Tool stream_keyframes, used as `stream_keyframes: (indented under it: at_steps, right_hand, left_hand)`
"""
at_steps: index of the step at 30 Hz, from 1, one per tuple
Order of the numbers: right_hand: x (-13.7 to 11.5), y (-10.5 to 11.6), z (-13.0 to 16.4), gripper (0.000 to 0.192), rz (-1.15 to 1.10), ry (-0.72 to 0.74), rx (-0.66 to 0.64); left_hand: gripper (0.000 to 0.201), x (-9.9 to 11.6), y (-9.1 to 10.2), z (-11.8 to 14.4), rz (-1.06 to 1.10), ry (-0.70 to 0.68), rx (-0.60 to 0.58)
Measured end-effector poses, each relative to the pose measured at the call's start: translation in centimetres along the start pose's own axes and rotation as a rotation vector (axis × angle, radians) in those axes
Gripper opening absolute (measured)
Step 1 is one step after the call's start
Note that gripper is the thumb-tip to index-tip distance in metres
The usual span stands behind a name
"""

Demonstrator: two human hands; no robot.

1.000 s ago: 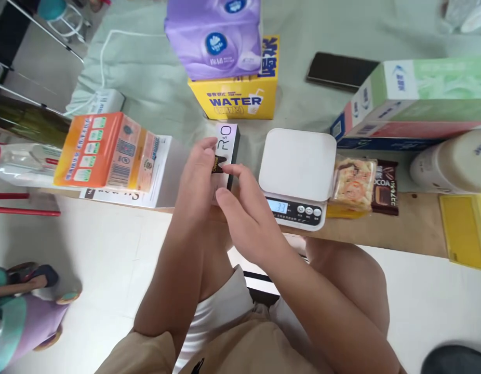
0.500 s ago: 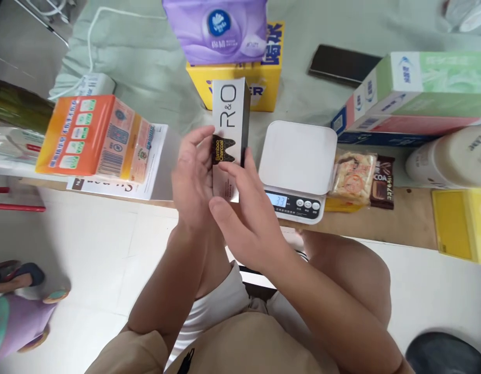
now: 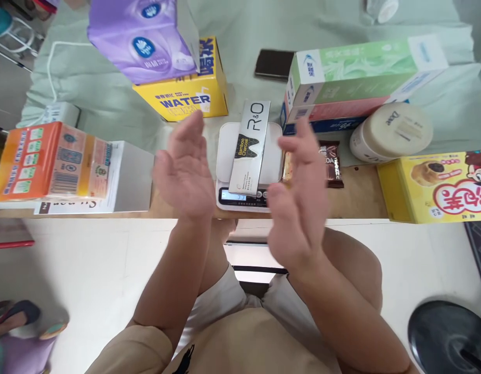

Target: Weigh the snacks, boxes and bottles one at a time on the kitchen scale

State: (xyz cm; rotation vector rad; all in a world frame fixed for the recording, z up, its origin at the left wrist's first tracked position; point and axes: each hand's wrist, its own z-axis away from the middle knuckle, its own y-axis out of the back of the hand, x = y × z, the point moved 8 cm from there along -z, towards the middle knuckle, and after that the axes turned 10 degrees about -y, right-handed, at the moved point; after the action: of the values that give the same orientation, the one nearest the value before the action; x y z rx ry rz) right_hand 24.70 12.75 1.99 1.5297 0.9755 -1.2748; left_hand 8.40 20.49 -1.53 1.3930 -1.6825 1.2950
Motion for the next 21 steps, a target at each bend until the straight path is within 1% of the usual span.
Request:
stream_keyframes:
  at_steps: [2, 3, 5, 8, 10, 13, 15, 18, 21]
  right_hand:
    - [-1.2, 2.1, -0.6, 0.027, -0.093, 0.096, 0.142]
    - [-1.4, 2.8, -0.9, 0.021, -0.114, 0.115, 0.190]
    - [-1.1, 3.3, -1.4, 0.017, -0.102, 0.094, 0.241]
    - [-0.2, 3.0, -1.8, 0.024, -0.131, 0.080, 0.227]
    - [0.2, 2.5, -1.7, 0.027, -0.127, 0.122, 0.189]
    - [0.2, 2.3, -1.3, 0.024, -0.099, 0.221, 0.155]
    - [0.4, 2.6, -1.2, 0.023, -0.089, 0.248, 0.160]
    - [0.6, 3.2, -1.2, 0.024, -0.052, 0.244, 0.196]
    - [0.8, 3.7, -1.2, 0.021, 0.009, 0.233, 0.226]
  left_hand:
    - [0.049, 0.7, 1.5, -0.4, -0.063, -0.040, 0.094]
    - [0.050, 0.9, 2.0, -0.5, -0.082, -0.040, 0.110]
    - [0.050, 1.3, 2.5, -0.5, -0.103, -0.036, 0.113]
    - [0.045, 1.7, 2.6, -0.4, -0.130, -0.037, 0.089]
    - [0.044, 1.8, 2.7, -0.2, -0.145, -0.053, 0.077]
    - [0.048, 1.8, 2.8, 0.0, -0.192, -0.095, 0.048]
    - [0.052, 1.8, 2.7, 0.0, -0.237, -0.117, 0.002]
    - [0.056, 1.8, 2.5, 0.2, -0.273, -0.115, -0.054]
    - [0.058, 2.4, 2.0, 0.6, -0.284, -0.123, -0.095]
